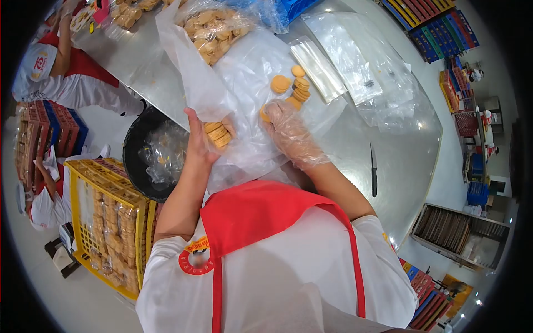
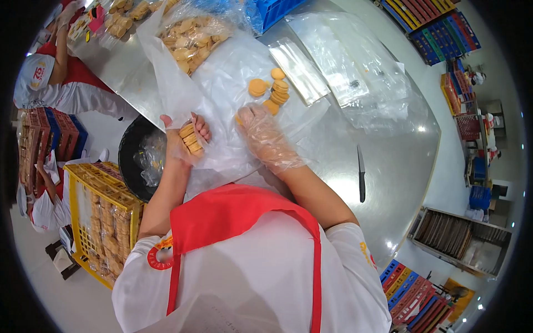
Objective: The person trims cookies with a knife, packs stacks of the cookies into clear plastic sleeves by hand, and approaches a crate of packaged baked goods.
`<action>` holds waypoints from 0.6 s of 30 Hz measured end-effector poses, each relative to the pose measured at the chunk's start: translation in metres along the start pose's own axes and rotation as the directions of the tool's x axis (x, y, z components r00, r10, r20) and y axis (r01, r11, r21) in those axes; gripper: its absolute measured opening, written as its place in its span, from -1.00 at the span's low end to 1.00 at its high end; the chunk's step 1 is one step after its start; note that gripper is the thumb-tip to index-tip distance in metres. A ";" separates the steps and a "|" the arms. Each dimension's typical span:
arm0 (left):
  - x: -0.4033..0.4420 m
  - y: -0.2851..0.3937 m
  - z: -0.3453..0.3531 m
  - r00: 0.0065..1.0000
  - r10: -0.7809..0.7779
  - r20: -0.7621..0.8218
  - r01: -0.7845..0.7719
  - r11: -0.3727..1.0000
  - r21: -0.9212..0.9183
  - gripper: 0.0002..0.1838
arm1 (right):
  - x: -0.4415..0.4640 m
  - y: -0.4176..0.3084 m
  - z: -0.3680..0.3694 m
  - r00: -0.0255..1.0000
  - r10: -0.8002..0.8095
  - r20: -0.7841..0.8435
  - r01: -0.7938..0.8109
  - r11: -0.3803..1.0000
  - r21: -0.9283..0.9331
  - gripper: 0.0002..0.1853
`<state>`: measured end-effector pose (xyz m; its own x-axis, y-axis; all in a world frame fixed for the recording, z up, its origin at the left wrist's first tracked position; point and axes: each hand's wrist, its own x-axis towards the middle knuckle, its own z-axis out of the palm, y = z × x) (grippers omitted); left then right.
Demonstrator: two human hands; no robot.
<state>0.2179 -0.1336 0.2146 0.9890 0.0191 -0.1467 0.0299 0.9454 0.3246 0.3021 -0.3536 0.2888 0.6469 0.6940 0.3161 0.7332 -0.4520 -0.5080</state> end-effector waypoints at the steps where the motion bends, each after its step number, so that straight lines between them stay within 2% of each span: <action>1: 0.001 -0.001 -0.006 0.999 -0.003 0.037 0.004 1.000 -0.008 -0.09 | 0.000 -0.002 -0.001 1.000 -0.013 -0.004 0.013 1.000 -0.021 -0.77; 3: 0.002 0.000 -0.010 0.994 -0.009 0.112 0.011 1.000 -0.021 -0.09 | 0.002 -0.004 -0.004 1.000 0.004 0.030 -0.003 1.000 -0.028 -0.78; 6: 0.000 -0.001 -0.004 0.999 -0.011 0.035 0.011 1.000 -0.011 -0.07 | 0.002 -0.003 -0.002 0.999 0.019 0.044 -0.018 0.999 -0.039 -0.75; 9: 0.001 0.000 0.004 0.998 -0.015 0.058 0.015 1.000 0.001 -0.06 | 0.004 -0.002 -0.003 0.995 0.072 0.075 -0.066 0.995 -0.069 -0.70; 10: 0.000 -0.001 0.013 0.999 0.001 -0.050 0.001 0.999 0.034 -0.08 | 0.005 -0.003 -0.005 0.991 0.095 0.092 -0.088 0.993 -0.082 -0.68; 11: 0.000 -0.004 0.022 0.987 0.022 -0.158 -0.011 0.998 0.068 -0.07 | 0.005 -0.007 -0.009 0.973 0.220 0.070 -0.228 0.961 0.153 -0.67; 12: 0.000 -0.004 0.031 0.963 0.048 -0.264 -0.022 0.995 0.102 -0.05 | 0.004 -0.013 -0.016 0.937 0.339 0.081 -0.344 0.858 0.381 -0.66; 13: 0.000 -0.004 0.032 0.960 0.050 -0.276 -0.025 0.995 0.095 -0.05 | 0.004 -0.019 -0.024 0.885 0.448 0.123 -0.430 0.690 0.582 -0.65; 14: 0.000 -0.004 0.032 0.956 0.049 -0.288 -0.024 0.996 0.089 -0.05 | 0.006 -0.022 -0.035 0.862 0.441 0.249 -0.426 0.364 0.828 -0.62; 15: -0.001 -0.004 0.033 0.953 0.043 -0.299 -0.018 0.996 0.084 -0.05 | 0.007 -0.025 -0.050 0.849 0.388 0.359 -0.377 -0.031 0.925 -0.60; 16: 0.000 -0.005 0.036 0.952 0.058 -0.300 -0.028 0.994 0.104 -0.05 | 0.007 -0.027 -0.060 0.851 0.298 0.432 -0.289 -0.422 0.859 -0.58; 18: 0.000 -0.005 0.042 0.950 0.091 -0.298 -0.050 0.989 0.142 -0.05 | 0.003 -0.030 -0.067 0.847 0.282 0.450 -0.248 -0.538 0.805 -0.54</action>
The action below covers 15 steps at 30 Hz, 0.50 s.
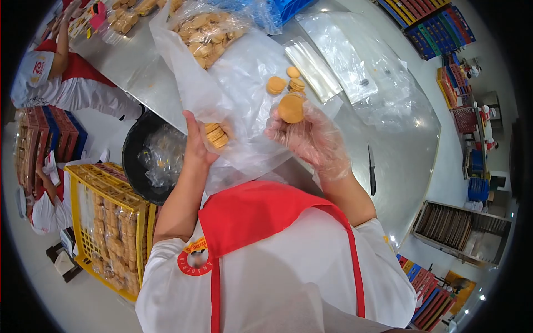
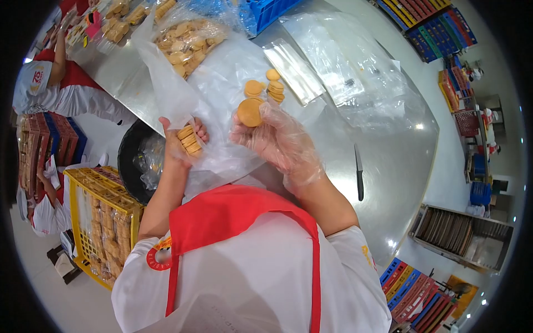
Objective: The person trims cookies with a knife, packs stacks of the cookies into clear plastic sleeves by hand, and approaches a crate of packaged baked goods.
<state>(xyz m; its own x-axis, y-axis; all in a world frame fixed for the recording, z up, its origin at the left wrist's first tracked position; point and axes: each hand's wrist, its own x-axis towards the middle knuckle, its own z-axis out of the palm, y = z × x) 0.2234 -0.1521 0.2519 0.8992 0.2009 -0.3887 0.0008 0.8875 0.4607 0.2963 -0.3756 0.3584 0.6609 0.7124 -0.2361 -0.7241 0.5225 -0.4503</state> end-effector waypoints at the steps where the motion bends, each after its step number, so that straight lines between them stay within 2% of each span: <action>1: 0.000 0.000 0.000 1.000 0.000 -0.003 0.000 1.000 0.002 -0.05 | -0.004 0.000 0.002 1.000 0.015 0.004 -0.015 0.998 0.066 -0.52; 4: 0.000 -0.001 -0.002 1.000 0.004 -0.008 -0.004 1.000 0.011 -0.06 | -0.013 0.001 0.016 0.998 0.049 0.026 -0.052 0.991 0.121 -0.51; 7: 0.000 0.000 -0.001 1.000 0.007 0.008 -0.007 0.999 0.036 -0.08 | -0.018 0.002 0.013 0.982 0.063 0.178 -0.102 0.971 0.217 -0.60; 10: -0.002 0.000 0.001 1.000 0.005 0.019 -0.006 0.999 0.047 -0.10 | -0.028 -0.003 0.029 0.992 0.077 0.103 -0.087 0.991 0.100 -0.51; 13: -0.002 0.001 0.000 0.999 -0.013 0.048 0.013 1.000 -0.001 -0.13 | -0.035 0.002 0.034 0.998 0.001 0.055 -0.003 0.999 0.036 -0.45; 15: -0.002 0.002 -0.002 0.997 -0.026 0.076 0.029 0.999 -0.029 -0.14 | -0.037 0.004 0.035 0.996 -0.033 0.080 0.035 0.999 -0.026 -0.42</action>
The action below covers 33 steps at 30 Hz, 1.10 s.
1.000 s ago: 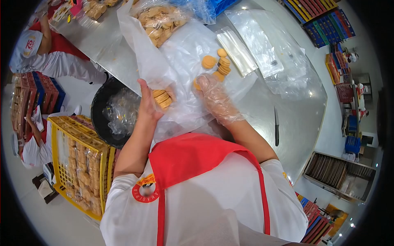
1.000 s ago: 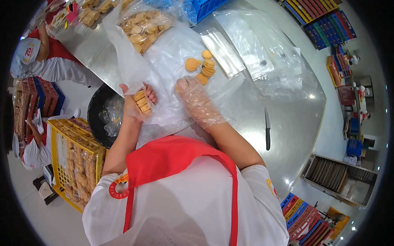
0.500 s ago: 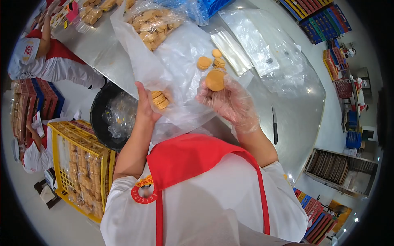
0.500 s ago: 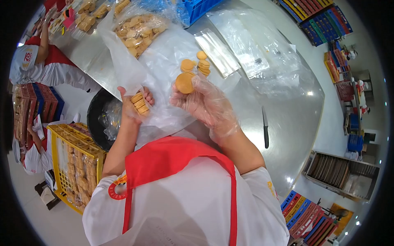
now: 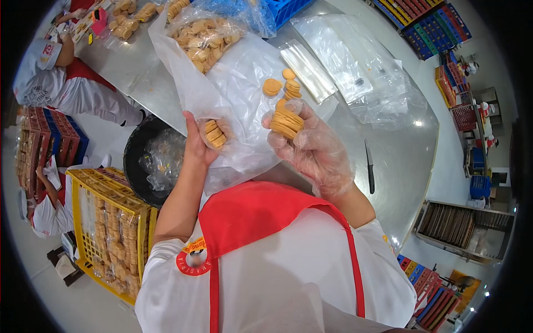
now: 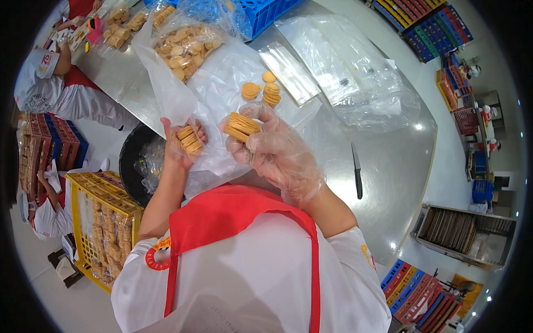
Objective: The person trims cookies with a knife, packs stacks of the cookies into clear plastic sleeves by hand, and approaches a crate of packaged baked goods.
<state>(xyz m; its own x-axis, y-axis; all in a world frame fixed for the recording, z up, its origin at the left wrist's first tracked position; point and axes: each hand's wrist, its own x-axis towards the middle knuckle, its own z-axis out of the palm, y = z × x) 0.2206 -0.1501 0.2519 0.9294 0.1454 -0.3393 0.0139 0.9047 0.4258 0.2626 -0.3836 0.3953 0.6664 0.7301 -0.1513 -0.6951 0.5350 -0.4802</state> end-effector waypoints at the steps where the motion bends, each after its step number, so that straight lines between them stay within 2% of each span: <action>1: 0.001 0.000 -0.003 1.000 -0.008 0.018 0.008 1.000 -0.011 -0.15 | -0.001 0.001 0.001 1.000 -0.016 0.013 0.017 0.999 -0.032 -0.40; 4: 0.005 0.000 -0.011 0.998 -0.031 0.063 0.033 0.999 -0.034 -0.15 | -0.005 0.001 0.005 0.999 -0.042 0.030 0.046 0.989 -0.142 -0.43; 6: 0.004 0.002 -0.011 0.996 -0.046 0.083 0.049 0.998 -0.038 -0.14 | -0.008 0.001 0.015 0.995 -0.046 -0.083 0.021 0.960 -0.279 -0.47; 9: -0.001 -0.001 0.001 1.000 0.019 -0.020 -0.018 0.999 0.047 -0.13 | -0.003 0.009 0.011 0.979 -0.131 -0.159 0.042 0.881 -0.471 -0.52; 10: 0.001 0.000 -0.003 1.000 0.006 -0.003 -0.006 1.000 0.025 -0.13 | 0.000 0.014 0.004 0.972 -0.169 -0.166 0.057 0.846 -0.530 -0.54; 13: 0.005 0.000 -0.014 0.999 -0.023 0.045 0.024 0.999 -0.028 -0.12 | 0.016 0.024 -0.032 0.956 -0.289 -0.052 0.103 0.496 -0.862 -0.53; 14: 0.004 0.000 -0.014 0.998 -0.029 0.057 0.031 0.999 -0.036 -0.12 | 0.021 0.025 -0.037 0.936 -0.349 0.050 0.139 0.235 -0.962 -0.53; 15: 0.004 0.000 -0.015 0.997 -0.035 0.069 0.038 0.998 -0.043 -0.12 | 0.024 0.026 -0.041 0.911 -0.378 0.164 0.159 -0.043 -0.986 -0.53; 16: 0.005 0.000 -0.016 0.997 -0.032 0.076 0.035 0.998 -0.043 -0.13 | 0.027 0.028 -0.046 0.884 -0.374 0.281 0.162 -0.319 -0.934 -0.52; 19: 0.005 0.000 -0.017 0.997 -0.019 0.073 0.022 0.999 -0.041 -0.13 | 0.035 0.042 -0.069 0.839 -0.344 0.422 0.155 -0.592 -0.791 -0.46; 22: 0.002 0.000 -0.012 0.999 -0.011 0.043 0.013 0.999 -0.040 -0.14 | 0.040 0.053 -0.090 0.905 -0.191 0.380 0.147 -0.699 -0.700 -0.48; 28: 0.006 0.000 -0.020 0.996 -0.033 0.086 0.039 0.997 -0.073 -0.14 | 0.044 0.050 -0.094 0.842 -0.349 0.413 0.198 -0.512 -0.836 -0.53; 33: 0.006 0.001 -0.022 0.986 -0.060 0.155 0.078 0.990 -0.115 -0.13 | 0.054 0.034 -0.075 0.873 -0.417 0.253 0.061 -0.421 -0.905 -0.57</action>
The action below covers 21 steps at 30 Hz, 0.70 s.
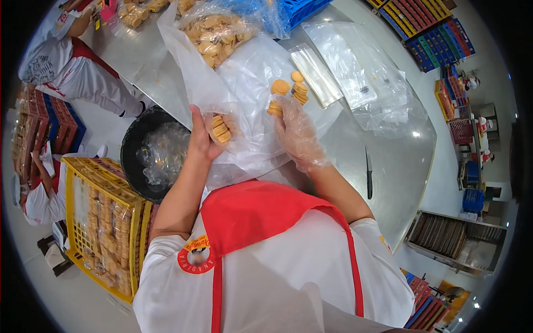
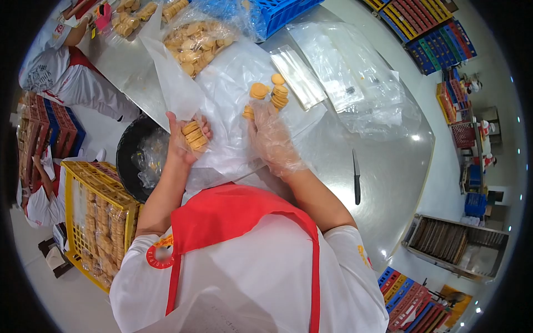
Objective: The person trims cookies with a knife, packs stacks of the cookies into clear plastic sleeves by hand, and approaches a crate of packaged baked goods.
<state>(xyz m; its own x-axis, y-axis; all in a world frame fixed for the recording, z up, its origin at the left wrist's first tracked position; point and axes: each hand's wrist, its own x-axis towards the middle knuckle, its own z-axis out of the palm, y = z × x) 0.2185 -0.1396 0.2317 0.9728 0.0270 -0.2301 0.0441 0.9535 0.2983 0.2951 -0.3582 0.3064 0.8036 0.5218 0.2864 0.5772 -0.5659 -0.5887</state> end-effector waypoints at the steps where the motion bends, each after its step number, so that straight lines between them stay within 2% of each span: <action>1: 0.000 0.000 0.000 1.000 -0.001 -0.008 0.001 1.000 -0.001 -0.13 | 0.004 0.000 0.001 1.000 0.027 0.007 -0.027 1.000 0.001 -0.57; 4: -0.001 0.000 0.001 0.999 0.005 -0.038 -0.005 1.000 -0.006 -0.12 | 0.013 0.001 0.002 0.997 0.051 0.060 -0.061 0.983 0.174 -0.57; 7: -0.002 -0.001 0.004 0.998 0.015 -0.065 -0.015 1.000 0.001 -0.12 | 0.025 -0.017 -0.014 0.912 0.283 0.296 -0.356 0.904 0.235 -0.55; 10: -0.001 0.000 0.004 0.997 0.022 -0.068 -0.020 0.999 0.028 -0.12 | 0.028 -0.020 -0.009 0.892 0.324 0.315 -0.409 0.875 0.259 -0.51; 13: -0.001 0.000 0.004 0.998 0.023 -0.063 -0.021 0.999 0.034 -0.12 | 0.036 -0.027 -0.006 0.869 0.360 0.341 -0.442 0.874 0.203 -0.50; 18: 0.000 0.000 0.000 1.000 -0.002 -0.012 0.001 0.999 -0.055 -0.12 | 0.040 -0.005 0.018 0.937 0.213 0.277 -0.248 0.964 0.099 -0.57; 21: 0.001 -0.001 -0.002 0.999 0.026 -0.032 -0.026 1.000 0.001 -0.11 | 0.037 -0.006 0.017 0.962 0.167 0.217 -0.187 0.979 0.077 -0.59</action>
<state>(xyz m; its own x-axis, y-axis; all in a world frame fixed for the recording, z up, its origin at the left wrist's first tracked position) 0.2195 -0.1396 0.2295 0.9659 0.0609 -0.2516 0.0194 0.9522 0.3050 0.3189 -0.3242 0.3078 0.8376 0.5461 0.0132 0.4038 -0.6027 -0.6883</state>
